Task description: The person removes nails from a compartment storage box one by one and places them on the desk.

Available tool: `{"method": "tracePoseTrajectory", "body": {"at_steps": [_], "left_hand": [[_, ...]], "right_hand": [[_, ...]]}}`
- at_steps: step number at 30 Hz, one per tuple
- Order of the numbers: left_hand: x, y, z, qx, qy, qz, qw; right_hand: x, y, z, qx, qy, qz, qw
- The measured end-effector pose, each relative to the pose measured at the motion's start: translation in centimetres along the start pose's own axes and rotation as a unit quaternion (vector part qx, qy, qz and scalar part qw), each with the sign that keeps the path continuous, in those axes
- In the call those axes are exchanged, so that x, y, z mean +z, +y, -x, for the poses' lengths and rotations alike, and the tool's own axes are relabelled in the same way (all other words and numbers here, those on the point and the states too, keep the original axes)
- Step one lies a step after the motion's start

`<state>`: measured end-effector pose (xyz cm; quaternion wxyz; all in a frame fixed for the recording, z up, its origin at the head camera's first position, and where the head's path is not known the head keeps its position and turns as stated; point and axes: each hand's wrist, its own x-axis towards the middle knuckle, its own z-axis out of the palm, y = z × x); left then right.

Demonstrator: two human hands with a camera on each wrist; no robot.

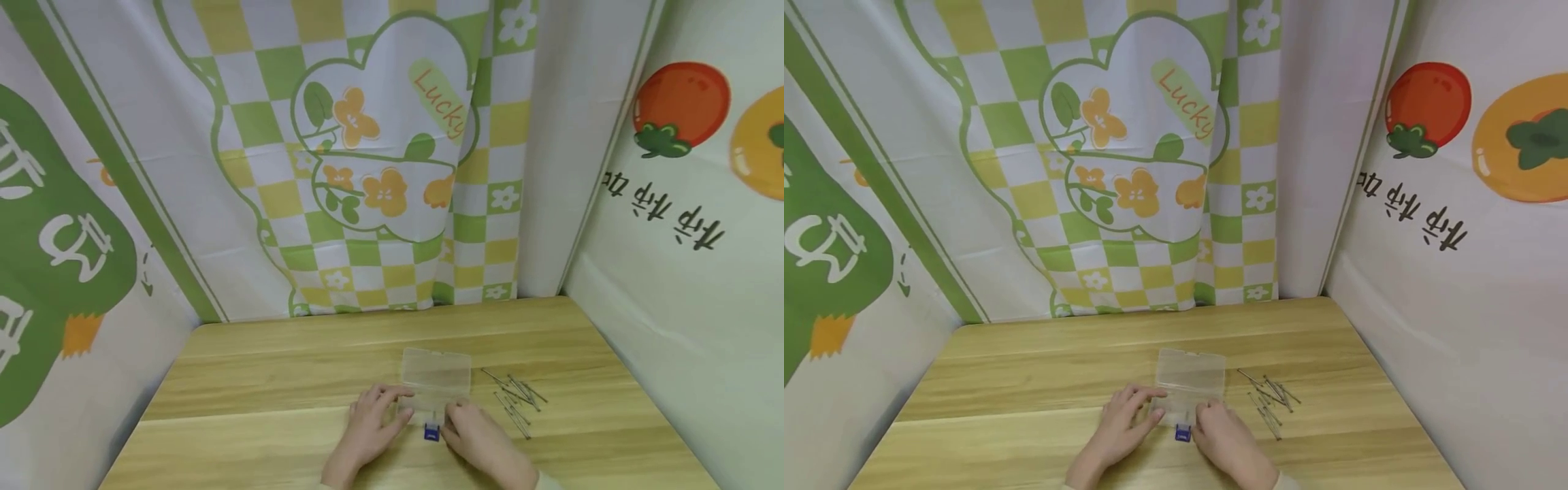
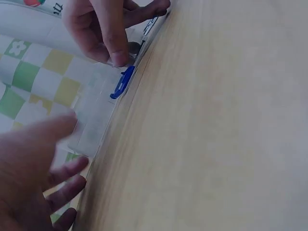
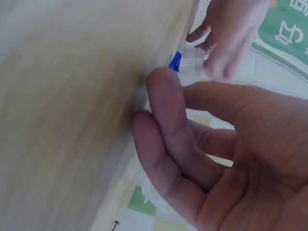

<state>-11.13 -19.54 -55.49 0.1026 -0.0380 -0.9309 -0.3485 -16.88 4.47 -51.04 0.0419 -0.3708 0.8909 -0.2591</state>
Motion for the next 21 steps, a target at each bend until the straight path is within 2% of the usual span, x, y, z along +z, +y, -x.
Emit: {"method": "tracePoseTrajectory", "body": {"at_steps": [2, 6, 11, 16, 21], "left_hand": [[0.0, 0.0, -0.2, 0.003, -0.004, -0.012, 0.9999], [-0.4, 0.1, -0.3, -0.011, -0.013, -0.018, 0.9997], [-0.6, 0.3, -0.7, -0.015, -0.022, -0.019, 0.9995], [-0.4, 0.5, -1.0, -0.02, -0.025, -0.017, 0.9993], [-0.3, 0.5, -0.9, -0.023, -0.026, -0.015, 0.9993]], "right_hand": [[-0.1, 0.1, 0.0, 0.002, -0.012, -0.014, 0.9998], [-0.3, 0.0, 0.1, 0.02, -0.021, -0.017, 0.9994], [-1.1, -0.2, 0.6, 0.032, -0.022, 0.019, 0.999], [-1.5, -0.1, 0.9, 0.011, -0.025, 0.055, 0.9981], [-1.1, -0.6, 0.9, 0.001, -0.01, 0.114, 0.9935]]}}
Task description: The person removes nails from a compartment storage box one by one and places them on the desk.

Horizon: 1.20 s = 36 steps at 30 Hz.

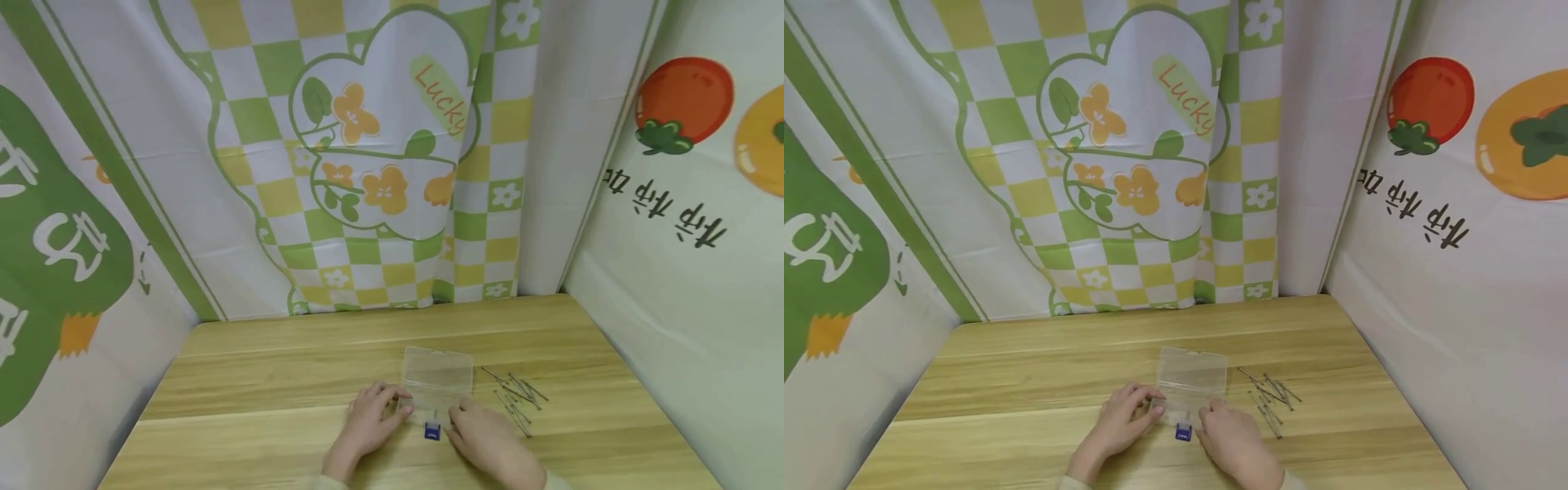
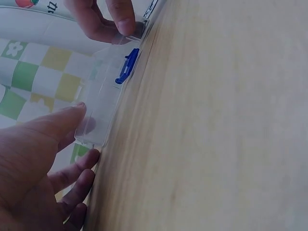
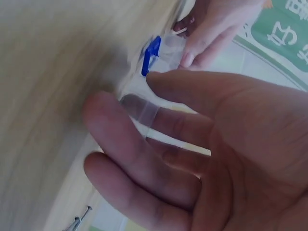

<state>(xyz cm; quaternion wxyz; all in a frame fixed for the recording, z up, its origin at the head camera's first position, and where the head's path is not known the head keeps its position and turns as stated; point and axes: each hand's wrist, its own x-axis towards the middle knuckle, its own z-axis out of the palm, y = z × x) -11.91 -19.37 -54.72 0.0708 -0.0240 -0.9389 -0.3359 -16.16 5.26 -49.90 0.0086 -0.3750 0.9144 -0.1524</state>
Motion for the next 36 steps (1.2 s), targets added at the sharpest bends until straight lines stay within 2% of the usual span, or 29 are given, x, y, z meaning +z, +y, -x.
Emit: {"method": "tracePoseTrajectory", "body": {"at_steps": [3, 7, 18, 25, 32, 36], "left_hand": [[0.0, 0.1, 0.0, -0.002, -0.005, 0.002, 1.0], [-0.1, 0.2, 0.0, -0.01, -0.013, 0.007, 0.9998], [-0.1, 0.2, 0.2, -0.018, -0.009, 0.005, 0.9998], [-0.1, 0.3, 0.0, -0.019, -0.011, 0.006, 0.9997], [-0.2, 0.4, 0.0, -0.019, -0.014, 0.006, 0.9997], [-0.2, 0.5, 0.1, -0.02, -0.016, 0.007, 0.9996]], "right_hand": [[0.2, 0.0, -0.1, -0.006, 0.011, 0.031, 0.9994], [0.5, 0.3, -0.1, -0.018, 0.016, 0.045, 0.9987], [0.6, 0.8, -0.4, -0.052, -0.014, 0.049, 0.9974], [0.7, 0.9, 0.1, -0.072, 0.003, 0.044, 0.9964], [0.9, 0.9, 0.3, -0.072, 0.009, 0.043, 0.9964], [0.9, 0.9, 0.5, -0.064, 0.013, 0.024, 0.9976]]}}
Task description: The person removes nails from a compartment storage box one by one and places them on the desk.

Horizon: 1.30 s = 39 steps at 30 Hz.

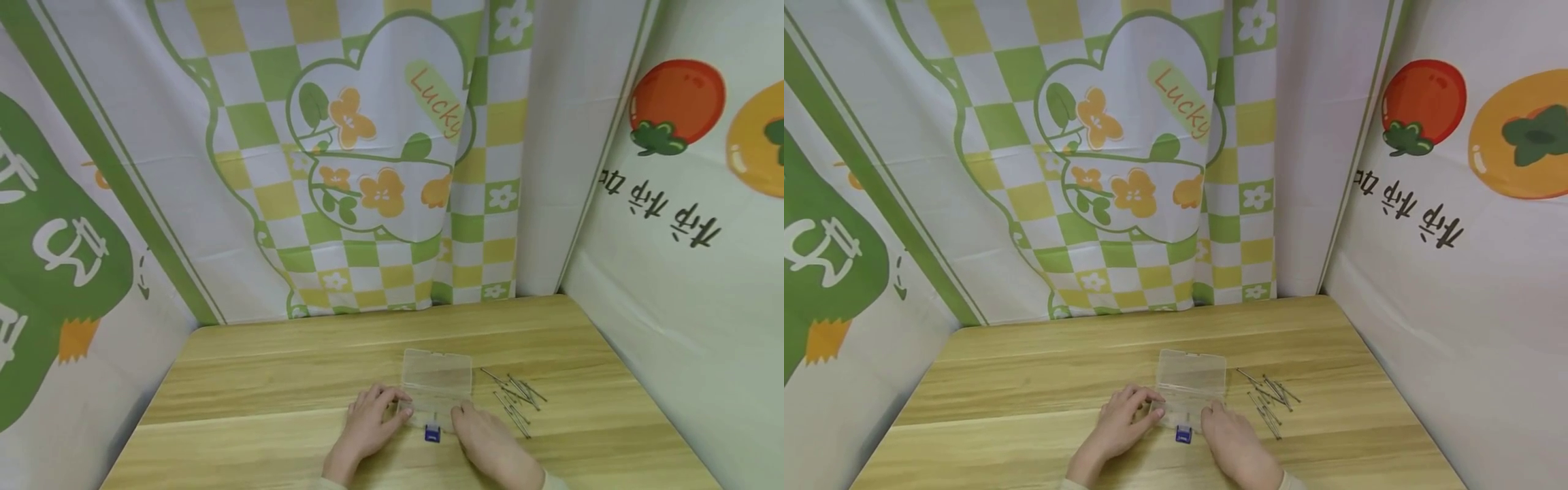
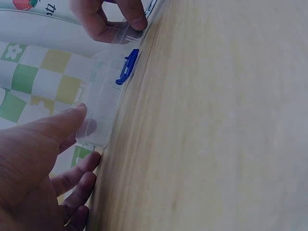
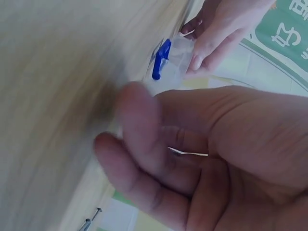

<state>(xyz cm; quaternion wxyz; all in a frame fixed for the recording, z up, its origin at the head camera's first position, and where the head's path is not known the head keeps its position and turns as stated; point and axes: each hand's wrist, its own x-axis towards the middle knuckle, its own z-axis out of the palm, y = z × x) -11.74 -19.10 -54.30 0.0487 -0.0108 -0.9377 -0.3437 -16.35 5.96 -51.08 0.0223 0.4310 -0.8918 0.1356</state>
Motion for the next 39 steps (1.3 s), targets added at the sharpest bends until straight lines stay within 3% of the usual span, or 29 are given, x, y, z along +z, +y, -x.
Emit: {"method": "tracePoseTrajectory", "body": {"at_steps": [9, 12, 16, 19, 24, 29, 32, 34, 39], "left_hand": [[-0.1, 0.1, 0.0, 0.0, 0.001, -0.002, 1.0], [-0.2, 0.1, 0.0, -0.001, 0.002, -0.003, 1.0], [-0.2, 0.0, 0.0, -0.002, 0.0, 0.0, 1.0], [-0.1, -0.1, 0.0, -0.001, -0.003, 0.002, 1.0], [0.0, 0.0, 0.1, -0.001, -0.003, 0.0, 1.0], [-0.1, 0.1, 0.0, -0.002, -0.004, 0.0, 1.0], [-0.2, 0.1, -0.1, -0.001, -0.003, 0.0, 1.0], [-0.1, 0.1, -0.1, 0.001, 0.001, -0.001, 1.0], [0.2, -0.2, 0.0, 0.002, 0.005, -0.001, 1.0]], "right_hand": [[-0.1, -0.2, -0.1, 0.025, 0.001, -0.022, 0.9994], [-0.3, 0.1, -0.5, 0.032, -0.008, -0.052, 0.9981], [-0.7, 1.5, -0.9, 0.017, -0.037, -0.138, 0.9896], [-1.0, 2.7, -0.9, 0.007, -0.072, -0.241, 0.9679], [-1.8, 4.1, -1.2, 0.006, -0.117, -0.384, 0.9159], [-2.0, 4.8, -1.8, 0.015, -0.117, -0.484, 0.867], [-2.0, 5.0, -2.2, 0.034, -0.11, -0.525, 0.8434], [-2.0, 5.2, -2.3, 0.042, -0.11, -0.533, 0.8378], [-1.9, 5.3, -2.4, 0.058, -0.11, -0.528, 0.8404]]}}
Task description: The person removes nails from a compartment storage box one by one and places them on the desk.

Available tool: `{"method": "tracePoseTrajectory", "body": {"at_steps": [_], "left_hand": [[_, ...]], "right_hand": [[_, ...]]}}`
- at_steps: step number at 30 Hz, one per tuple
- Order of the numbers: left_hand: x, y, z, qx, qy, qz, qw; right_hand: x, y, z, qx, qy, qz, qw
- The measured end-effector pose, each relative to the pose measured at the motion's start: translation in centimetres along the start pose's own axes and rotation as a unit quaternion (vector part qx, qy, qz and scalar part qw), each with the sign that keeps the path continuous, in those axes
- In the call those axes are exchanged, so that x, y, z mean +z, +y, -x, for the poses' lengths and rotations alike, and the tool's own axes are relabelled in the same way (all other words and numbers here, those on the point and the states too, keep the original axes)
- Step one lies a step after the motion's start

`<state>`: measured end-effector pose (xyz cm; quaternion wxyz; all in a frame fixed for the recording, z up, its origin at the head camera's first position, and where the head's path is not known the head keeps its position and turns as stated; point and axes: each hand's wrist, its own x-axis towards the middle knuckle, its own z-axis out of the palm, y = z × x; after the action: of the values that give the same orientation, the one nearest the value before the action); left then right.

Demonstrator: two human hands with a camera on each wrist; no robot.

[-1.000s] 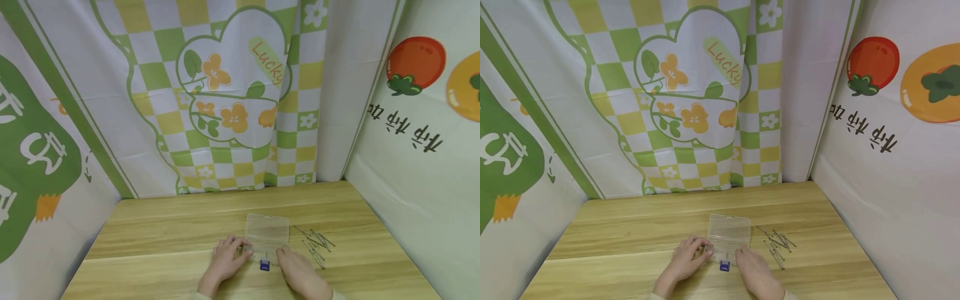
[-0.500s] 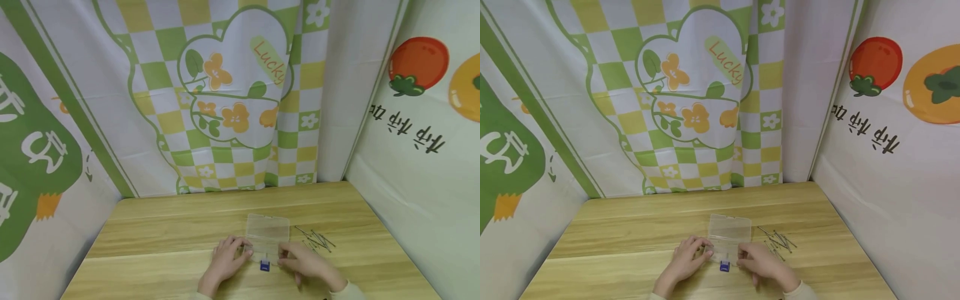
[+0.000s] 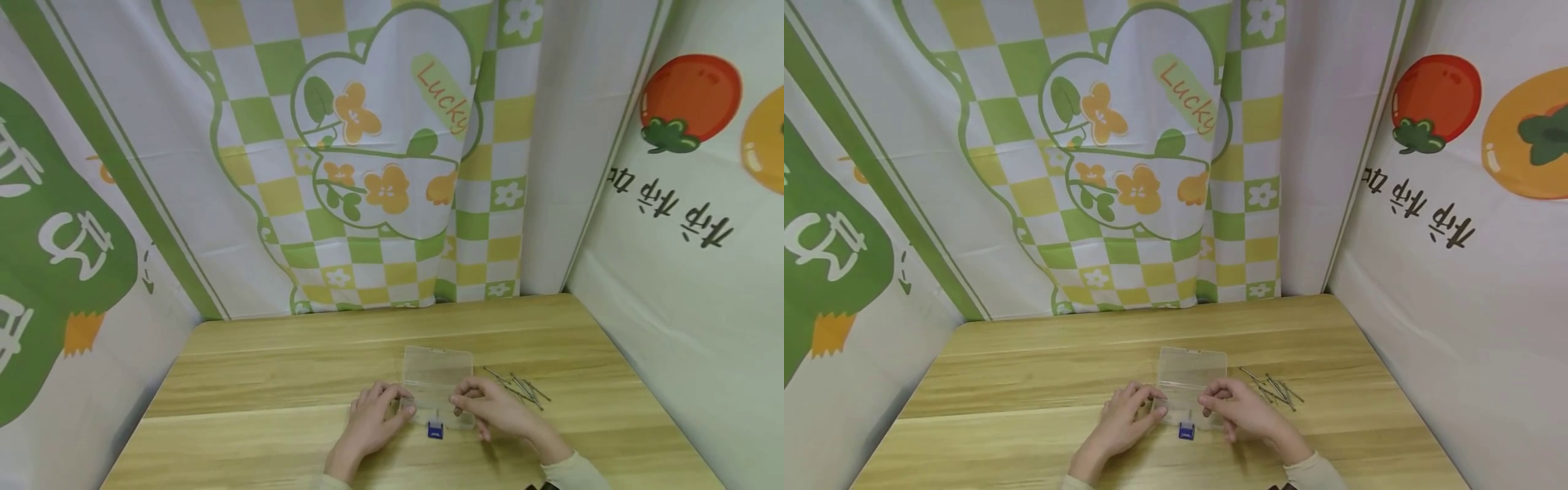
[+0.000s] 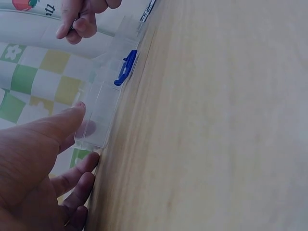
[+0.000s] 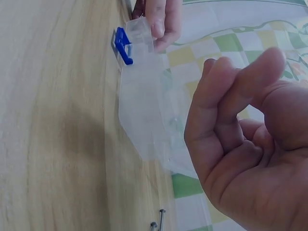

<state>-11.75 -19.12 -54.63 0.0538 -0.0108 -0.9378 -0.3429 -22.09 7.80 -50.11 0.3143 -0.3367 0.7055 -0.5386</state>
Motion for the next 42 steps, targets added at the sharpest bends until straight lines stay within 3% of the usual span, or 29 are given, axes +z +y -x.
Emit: {"method": "tracePoseTrajectory", "body": {"at_steps": [6, 15, 23, 35, 39, 42], "left_hand": [[-0.1, -0.1, -0.1, -0.009, -0.011, 0.004, 0.9999], [-0.2, 0.0, -0.1, -0.011, -0.018, 0.003, 0.9998], [-0.2, -0.1, -0.3, -0.009, -0.015, 0.0, 0.9998], [-0.6, 0.4, 0.0, -0.001, -0.014, 0.011, 0.9998], [-0.6, 0.4, 0.1, -0.003, -0.015, 0.011, 0.9998], [-0.4, 0.4, 0.1, -0.002, -0.014, 0.008, 0.9999]], "right_hand": [[-0.9, 0.1, 0.2, 0.011, 0.017, -0.002, 0.9998], [-4.7, -0.2, 1.3, -0.014, 0.051, 0.04, 0.9978], [-8.2, 0.4, 3.0, 0.035, 0.106, 0.059, 0.992], [-11.3, 2.0, 4.7, 0.063, 0.108, 0.108, 0.9863], [-11.3, 2.8, 4.8, 0.064, 0.122, 0.174, 0.9749], [-11.1, 3.5, 4.7, 0.071, 0.134, 0.24, 0.9588]]}}
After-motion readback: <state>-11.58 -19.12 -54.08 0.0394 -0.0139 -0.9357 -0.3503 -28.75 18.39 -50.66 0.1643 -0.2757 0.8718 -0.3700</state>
